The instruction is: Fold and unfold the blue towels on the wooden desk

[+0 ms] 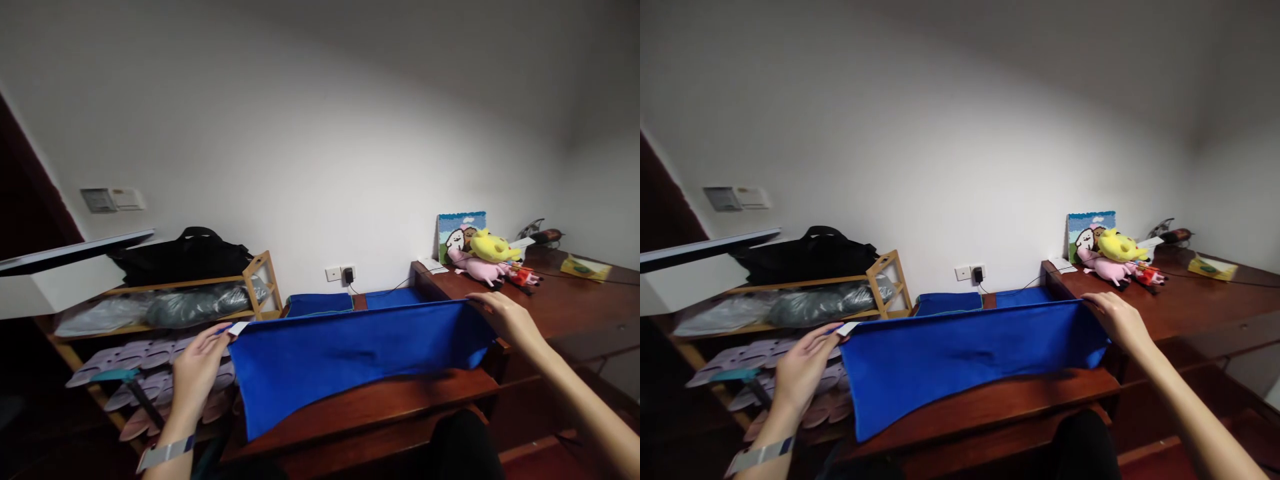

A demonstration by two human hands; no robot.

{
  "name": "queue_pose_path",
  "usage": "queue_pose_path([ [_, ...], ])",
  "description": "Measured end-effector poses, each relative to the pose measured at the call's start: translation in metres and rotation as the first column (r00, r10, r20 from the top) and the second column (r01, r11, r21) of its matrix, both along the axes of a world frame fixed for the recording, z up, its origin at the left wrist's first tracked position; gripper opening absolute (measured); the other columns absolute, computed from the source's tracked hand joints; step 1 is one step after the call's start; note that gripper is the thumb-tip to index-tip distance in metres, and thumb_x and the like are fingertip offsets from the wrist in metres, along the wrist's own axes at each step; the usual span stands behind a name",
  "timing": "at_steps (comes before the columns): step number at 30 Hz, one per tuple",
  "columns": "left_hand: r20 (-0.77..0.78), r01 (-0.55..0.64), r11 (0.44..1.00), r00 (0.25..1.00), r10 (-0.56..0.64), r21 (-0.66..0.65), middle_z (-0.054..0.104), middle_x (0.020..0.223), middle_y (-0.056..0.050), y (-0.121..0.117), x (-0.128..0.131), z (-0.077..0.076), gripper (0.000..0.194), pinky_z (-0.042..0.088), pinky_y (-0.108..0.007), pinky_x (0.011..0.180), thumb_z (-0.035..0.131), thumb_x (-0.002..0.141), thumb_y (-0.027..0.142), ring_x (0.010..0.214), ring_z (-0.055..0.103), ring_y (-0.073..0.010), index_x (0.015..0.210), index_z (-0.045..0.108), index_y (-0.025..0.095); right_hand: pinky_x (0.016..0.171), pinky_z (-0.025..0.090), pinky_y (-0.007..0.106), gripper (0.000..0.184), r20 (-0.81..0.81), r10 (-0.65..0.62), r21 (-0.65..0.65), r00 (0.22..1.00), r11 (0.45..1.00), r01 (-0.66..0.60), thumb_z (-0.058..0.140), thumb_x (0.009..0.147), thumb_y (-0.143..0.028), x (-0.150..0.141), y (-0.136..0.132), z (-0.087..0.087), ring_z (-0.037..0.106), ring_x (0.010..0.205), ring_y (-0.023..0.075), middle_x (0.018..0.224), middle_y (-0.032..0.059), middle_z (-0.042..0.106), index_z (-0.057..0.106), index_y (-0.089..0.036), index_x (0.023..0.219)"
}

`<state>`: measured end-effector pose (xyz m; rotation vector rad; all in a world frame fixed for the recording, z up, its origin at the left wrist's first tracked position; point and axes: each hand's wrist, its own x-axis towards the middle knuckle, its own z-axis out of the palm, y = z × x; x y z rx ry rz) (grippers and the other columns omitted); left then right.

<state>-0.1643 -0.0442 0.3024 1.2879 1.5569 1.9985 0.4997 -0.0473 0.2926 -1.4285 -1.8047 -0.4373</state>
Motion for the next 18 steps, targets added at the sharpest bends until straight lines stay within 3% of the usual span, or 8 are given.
queue_pose_path([
  [2,-0.003,-0.002,1.000,1.000,0.002,-0.026,0.080,0.091,-0.004,0.008,-0.005,-0.010,0.050,0.063,-0.041,0.090,0.080,0.065,0.055,0.087,0.077,-0.0251,0.101,0.074,0.020,0.076,0.057,0.036,0.035,0.071,-0.036,-0.054,0.997,0.998,0.040,0.049,0.098,-0.050,0.005,-0.004,-0.007,0.074,0.092,0.0263,0.103,0.0066,0.080,0.077,-0.031,0.104],
  [6,-0.030,0.106,0.984,0.993,-0.112,-0.141,0.081,0.080,-0.005,0.037,-0.009,-0.032,0.055,0.066,-0.042,0.081,0.081,0.061,0.062,0.078,0.079,-0.0274,0.095,0.073,0.019,0.077,0.056,0.033,0.030,0.188,-0.010,-0.220,0.982,0.974,0.052,0.050,0.098,-0.038,0.005,0.007,-0.023,0.074,0.092,0.0255,0.099,0.0056,0.081,0.077,-0.028,0.102],
  [9,-0.134,0.076,0.976,0.985,-0.105,-0.204,0.079,0.070,-0.007,0.063,-0.007,-0.033,0.050,0.066,-0.041,0.073,0.076,0.065,0.065,0.072,0.079,-0.0284,0.086,0.071,0.019,0.077,0.055,0.032,0.028,0.206,0.004,-0.283,0.978,0.957,0.055,0.051,0.098,-0.032,0.001,0.032,-0.027,0.075,0.092,0.0253,0.099,0.0067,0.081,0.077,-0.025,0.102],
  [11,-0.206,0.009,0.979,0.977,-0.052,-0.203,0.078,0.067,-0.006,0.079,-0.007,-0.025,0.043,0.065,-0.040,0.072,0.071,0.071,0.062,0.071,0.079,-0.0281,0.083,0.070,0.020,0.079,0.055,0.033,0.030,0.200,-0.002,-0.252,0.980,0.966,0.054,0.047,0.098,-0.027,-0.001,0.051,-0.022,0.074,0.093,0.0255,0.102,0.0090,0.080,0.076,-0.022,0.106],
  [15,-0.244,-0.118,0.985,0.966,0.086,-0.122,0.080,0.077,-0.006,0.097,-0.009,0.001,0.034,0.063,-0.041,0.085,0.063,0.081,0.052,0.082,0.079,-0.0271,0.092,0.069,0.021,0.091,0.054,0.037,0.036,0.173,0.040,-0.067,0.984,0.997,-0.029,0.041,0.097,-0.019,-0.004,0.078,-0.003,0.070,0.101,0.0258,0.110,0.0131,0.076,0.072,-0.017,0.116],
  [18,-0.231,-0.201,0.980,0.953,0.198,0.011,0.081,0.090,-0.009,0.095,-0.016,-0.002,0.038,0.063,-0.040,0.087,0.056,0.088,0.051,0.088,0.080,-0.0257,0.104,0.067,0.018,0.095,0.054,0.040,0.036,0.103,0.104,0.025,0.989,0.994,-0.107,0.041,0.101,-0.024,-0.003,0.079,0.001,0.067,0.106,0.0267,0.114,0.0137,0.074,0.071,-0.018,0.119],
])
